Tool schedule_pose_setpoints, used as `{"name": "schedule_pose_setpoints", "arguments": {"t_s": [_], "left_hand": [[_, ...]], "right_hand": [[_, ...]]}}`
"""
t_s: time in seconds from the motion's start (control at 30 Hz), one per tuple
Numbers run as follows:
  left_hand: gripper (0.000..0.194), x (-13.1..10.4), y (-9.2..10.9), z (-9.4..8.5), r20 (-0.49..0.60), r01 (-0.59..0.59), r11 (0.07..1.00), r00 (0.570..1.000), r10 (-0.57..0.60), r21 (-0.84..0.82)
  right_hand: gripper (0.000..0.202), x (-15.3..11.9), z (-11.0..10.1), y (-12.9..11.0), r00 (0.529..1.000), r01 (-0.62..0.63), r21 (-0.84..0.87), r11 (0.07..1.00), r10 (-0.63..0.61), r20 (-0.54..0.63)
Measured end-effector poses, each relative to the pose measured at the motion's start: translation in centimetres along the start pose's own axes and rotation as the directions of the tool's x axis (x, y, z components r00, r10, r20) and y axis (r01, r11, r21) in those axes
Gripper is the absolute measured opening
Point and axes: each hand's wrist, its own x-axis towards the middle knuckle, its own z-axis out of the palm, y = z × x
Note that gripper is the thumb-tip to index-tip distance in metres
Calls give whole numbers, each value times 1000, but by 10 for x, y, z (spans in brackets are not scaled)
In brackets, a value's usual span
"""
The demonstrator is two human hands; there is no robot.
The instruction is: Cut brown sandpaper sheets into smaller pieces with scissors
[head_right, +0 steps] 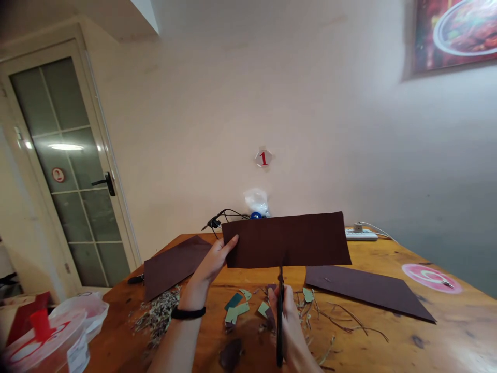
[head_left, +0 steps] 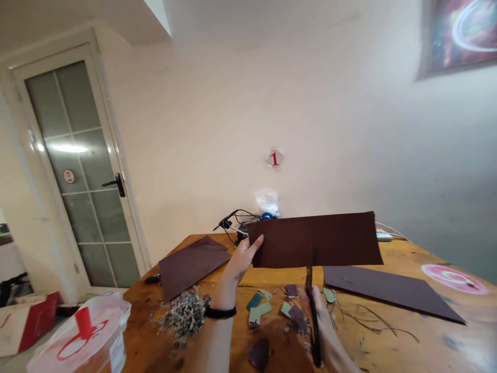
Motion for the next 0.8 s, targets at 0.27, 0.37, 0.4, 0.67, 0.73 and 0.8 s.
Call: {"name": "schedule_pose_setpoints", "arguments": {"t_s": [0.27,0.37,0.4,0.67,0.73,0.8], "left_hand": [[61,12,25,29,219,-56,998,974,63,-39],[55,6,37,44,265,-111,994,958,109,-10],[52,4,40,49,276,-130,992,953,124,2],[57,-4,50,74,296,-165,986,942,157,3],[55,-5,50,72,283,-169,986,946,159,12],[55,-7,46,62,253,-166,986,954,158,11]], "right_hand": [[44,7,-13,-14,946,252,-124,960,-271,-176],[42,13,-17,-14,911,314,-85,946,-325,-253],[41,15,-19,-15,898,331,-79,940,-339,-279],[27,19,-25,-23,827,430,-123,894,-445,-343],[27,17,-23,-27,838,414,-109,904,-425,-343],[30,13,-19,-30,860,386,-97,917,-396,-323]]}}
